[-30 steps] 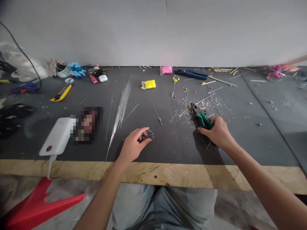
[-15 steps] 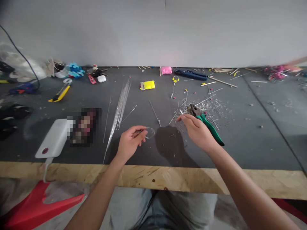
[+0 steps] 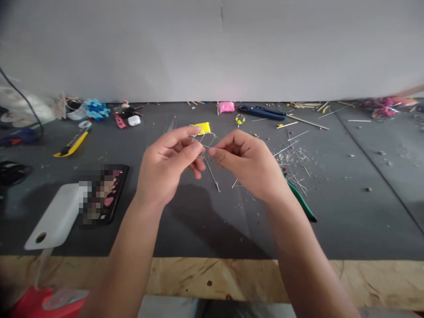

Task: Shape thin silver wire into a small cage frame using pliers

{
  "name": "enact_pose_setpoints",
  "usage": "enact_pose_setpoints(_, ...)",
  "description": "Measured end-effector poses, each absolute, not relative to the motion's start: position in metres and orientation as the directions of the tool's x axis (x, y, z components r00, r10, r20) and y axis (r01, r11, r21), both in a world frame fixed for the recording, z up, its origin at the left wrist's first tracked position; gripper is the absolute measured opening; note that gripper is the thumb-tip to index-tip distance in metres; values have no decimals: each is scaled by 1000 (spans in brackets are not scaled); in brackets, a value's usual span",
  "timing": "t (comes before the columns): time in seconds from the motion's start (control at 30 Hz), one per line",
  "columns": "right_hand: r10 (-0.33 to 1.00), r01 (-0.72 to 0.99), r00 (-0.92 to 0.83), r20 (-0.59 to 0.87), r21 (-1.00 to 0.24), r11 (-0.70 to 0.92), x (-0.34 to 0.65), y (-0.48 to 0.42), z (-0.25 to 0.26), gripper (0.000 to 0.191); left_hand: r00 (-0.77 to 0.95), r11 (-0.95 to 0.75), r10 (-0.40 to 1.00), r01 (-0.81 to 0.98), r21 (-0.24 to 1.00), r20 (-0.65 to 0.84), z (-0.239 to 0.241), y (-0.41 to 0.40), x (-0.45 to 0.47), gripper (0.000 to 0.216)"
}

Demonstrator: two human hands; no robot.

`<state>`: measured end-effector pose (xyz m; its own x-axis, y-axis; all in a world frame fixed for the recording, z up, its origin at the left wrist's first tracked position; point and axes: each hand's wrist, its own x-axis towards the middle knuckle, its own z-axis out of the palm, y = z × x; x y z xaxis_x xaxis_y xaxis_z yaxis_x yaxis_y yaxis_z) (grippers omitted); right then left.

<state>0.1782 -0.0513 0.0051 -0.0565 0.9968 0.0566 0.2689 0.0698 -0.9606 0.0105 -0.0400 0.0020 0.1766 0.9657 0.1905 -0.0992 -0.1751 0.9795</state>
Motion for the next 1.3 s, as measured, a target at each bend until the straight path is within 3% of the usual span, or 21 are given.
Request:
enact_pose_setpoints(0.33, 993, 184, 44, 109, -978, 100, 171, -22, -4, 16, 10, -219, 975, -105, 970, 221, -10, -13, 21, 6)
enact_pose_setpoints(0.53, 987, 1, 53, 148, -989, 149, 168, -9, -15, 7, -48, -116, 993, -235, 965, 107, -20, -3, 15, 9)
enact_pose_setpoints(0.97, 994, -338, 85, -70, -940, -38, 155, 0, -26, 15, -25, 70, 996, -461, 885, -91, -26, 4, 16, 11)
enact_pose_setpoints(1.3, 984, -425, 131, -120, -903, -54, 160, 5, -33, 18, -17, 38, 999, -408, 912, -50, -28, 3, 20, 10)
